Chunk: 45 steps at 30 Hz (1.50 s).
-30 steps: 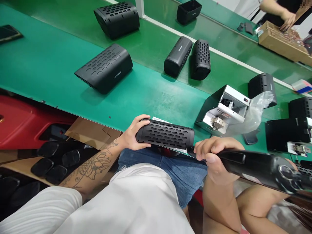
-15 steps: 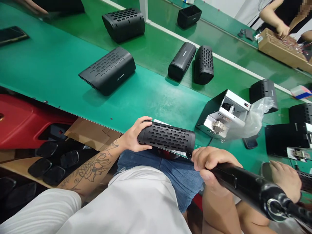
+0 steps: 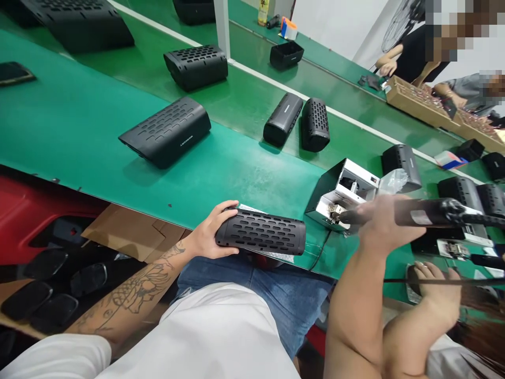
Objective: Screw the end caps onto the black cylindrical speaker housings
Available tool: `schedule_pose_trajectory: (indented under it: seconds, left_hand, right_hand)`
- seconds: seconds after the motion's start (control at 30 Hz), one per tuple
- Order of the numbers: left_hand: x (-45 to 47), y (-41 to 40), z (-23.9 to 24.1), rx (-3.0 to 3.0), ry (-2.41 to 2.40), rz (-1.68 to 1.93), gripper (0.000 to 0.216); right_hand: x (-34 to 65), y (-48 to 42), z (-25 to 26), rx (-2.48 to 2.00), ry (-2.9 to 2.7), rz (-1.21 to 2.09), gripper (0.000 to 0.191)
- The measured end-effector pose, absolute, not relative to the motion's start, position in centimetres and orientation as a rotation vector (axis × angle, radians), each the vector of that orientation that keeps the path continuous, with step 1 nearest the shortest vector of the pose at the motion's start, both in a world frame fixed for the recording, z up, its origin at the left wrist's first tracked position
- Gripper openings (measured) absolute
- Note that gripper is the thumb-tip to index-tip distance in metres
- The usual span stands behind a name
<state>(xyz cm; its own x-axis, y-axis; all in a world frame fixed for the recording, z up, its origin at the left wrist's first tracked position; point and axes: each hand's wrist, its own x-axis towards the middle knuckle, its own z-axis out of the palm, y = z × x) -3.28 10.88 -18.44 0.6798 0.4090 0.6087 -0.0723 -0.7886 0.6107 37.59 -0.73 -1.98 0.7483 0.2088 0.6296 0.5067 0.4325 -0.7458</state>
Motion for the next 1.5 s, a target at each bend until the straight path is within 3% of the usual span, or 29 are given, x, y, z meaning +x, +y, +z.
schedule_pose_trajectory:
  seconds: [0.3,0.5,0.77,1.07,1.5]
  left_hand:
    - [-3.3,11.3,-18.4,2.184,0.224,0.937,0.136]
    - [-3.0,11.4,-18.3,2.156,0.217,0.944,0.132]
    - [-2.7,11.2,-18.1,2.128,0.223,0.966,0.119]
    - [-2.5,11.2,-18.1,2.135,0.210,0.982,0.119]
    - [-2.6,11.1,-18.4,2.190,0.224,0.964,0.118]
  right_hand:
    - [33.5,-3.8,-0.1,-1.119,-0.810,-0.118,0.035]
    - [25.9,-8.5,2.1,-1.051,-1.178,0.408,0.034]
    - [18.8,-6.4,1.1,-1.064,-1.181,0.643,0.023]
    - [19.6,-5.5,0.1,-0.962,-1.280,0.752,0.016]
    - [18.9,-5.0,-0.8,-0.877,-1.300,0.796,0.024]
